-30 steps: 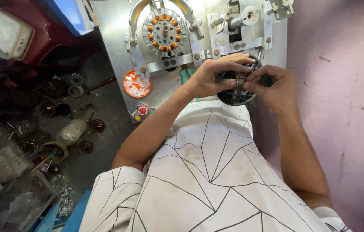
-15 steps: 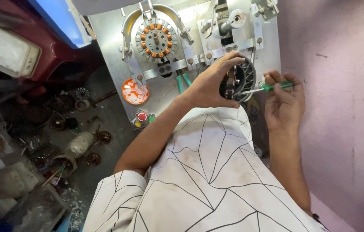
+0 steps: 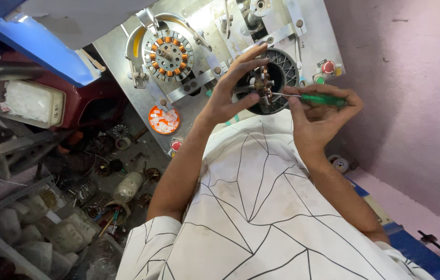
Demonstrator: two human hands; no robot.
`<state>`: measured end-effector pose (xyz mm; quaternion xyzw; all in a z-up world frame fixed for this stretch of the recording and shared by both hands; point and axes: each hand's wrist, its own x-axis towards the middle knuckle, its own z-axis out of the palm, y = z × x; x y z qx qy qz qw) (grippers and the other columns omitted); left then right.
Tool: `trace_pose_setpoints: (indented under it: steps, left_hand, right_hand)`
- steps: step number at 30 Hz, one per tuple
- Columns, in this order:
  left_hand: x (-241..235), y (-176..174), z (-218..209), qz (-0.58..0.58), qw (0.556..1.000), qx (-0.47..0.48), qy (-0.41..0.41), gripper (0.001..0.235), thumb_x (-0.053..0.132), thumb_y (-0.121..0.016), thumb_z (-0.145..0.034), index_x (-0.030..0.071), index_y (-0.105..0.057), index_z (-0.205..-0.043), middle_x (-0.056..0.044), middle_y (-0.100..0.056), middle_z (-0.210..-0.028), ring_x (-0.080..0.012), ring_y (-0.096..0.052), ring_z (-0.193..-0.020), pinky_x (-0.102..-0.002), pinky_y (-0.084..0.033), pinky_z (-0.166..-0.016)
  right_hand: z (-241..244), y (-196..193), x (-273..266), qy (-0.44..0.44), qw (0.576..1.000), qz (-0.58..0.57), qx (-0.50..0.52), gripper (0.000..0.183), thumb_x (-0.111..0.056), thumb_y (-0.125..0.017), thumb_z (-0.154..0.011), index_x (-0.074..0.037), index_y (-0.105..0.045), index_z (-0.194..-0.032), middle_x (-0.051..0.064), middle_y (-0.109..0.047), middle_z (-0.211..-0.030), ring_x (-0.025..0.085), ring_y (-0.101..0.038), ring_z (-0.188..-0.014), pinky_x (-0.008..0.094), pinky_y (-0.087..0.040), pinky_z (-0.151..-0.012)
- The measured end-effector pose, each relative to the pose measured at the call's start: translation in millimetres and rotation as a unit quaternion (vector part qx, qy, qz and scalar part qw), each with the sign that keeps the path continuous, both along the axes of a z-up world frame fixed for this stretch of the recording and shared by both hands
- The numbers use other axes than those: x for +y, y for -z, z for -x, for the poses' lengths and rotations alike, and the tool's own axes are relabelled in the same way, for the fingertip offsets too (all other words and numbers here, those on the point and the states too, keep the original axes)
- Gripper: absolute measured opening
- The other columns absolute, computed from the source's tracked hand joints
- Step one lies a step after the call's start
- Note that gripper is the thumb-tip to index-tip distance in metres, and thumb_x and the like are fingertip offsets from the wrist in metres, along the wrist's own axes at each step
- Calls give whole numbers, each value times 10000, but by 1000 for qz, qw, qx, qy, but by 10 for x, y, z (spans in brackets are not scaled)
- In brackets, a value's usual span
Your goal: The person uses a screwdriver and pliers to adjust copper wires on a fan stator at a winding machine. They use scissors to cut material and apply tape to the wire connections.
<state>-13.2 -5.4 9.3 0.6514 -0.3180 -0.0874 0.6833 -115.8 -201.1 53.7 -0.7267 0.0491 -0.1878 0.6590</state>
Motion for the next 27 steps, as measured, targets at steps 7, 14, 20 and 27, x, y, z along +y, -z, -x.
trace_pose_setpoints:
  steps: [7,14,20,27]
  left_hand:
    - [13,95,-105,64,991,97,61,461,40,-787,-971,68,-637,-1406,-97,-508,-1609,-252,-437,-1510,-390,-377,-1264]
    - [-12,167,-110,67,991,100,54,418,100,-823,-955,68,-674,-1344,-84,-548,-1560,-253,-458,-1537,-418,-419,-1297]
    - [-18,90,-77,81,990,101,59,421,109,-794,-972,66,-661,-1369,-90,-548,-1559,-233,-515,-1461,-390,-434,-1240]
    - [-11,100,-44,72,994,80,33,370,82,-698,-1050,61,-638,-1415,-105,-546,-1577,-236,-497,-1463,-373,-393,-1240]
  right_hand:
    - [-141,93,-12,-90,919,273,-269,633,257,-660,-865,-80,-203,-1146,267,-538,-1151,421,-723,-1033,421,-667,-892]
    - [-229,-131,-9,-110,959,237,-108,461,256,-634,-939,-22,-301,-1095,209,-552,-1159,374,-750,-1105,346,-637,-827]
    - [-356,-380,-74,-159,966,199,-36,480,235,-638,-952,-41,-287,-1131,176,-542,-1164,287,-732,-1070,326,-628,-859]
    - [-442,-232,-181,-162,984,75,-18,521,263,-598,-1016,-52,-214,-1172,175,-481,-1210,269,-715,-1112,328,-646,-901]
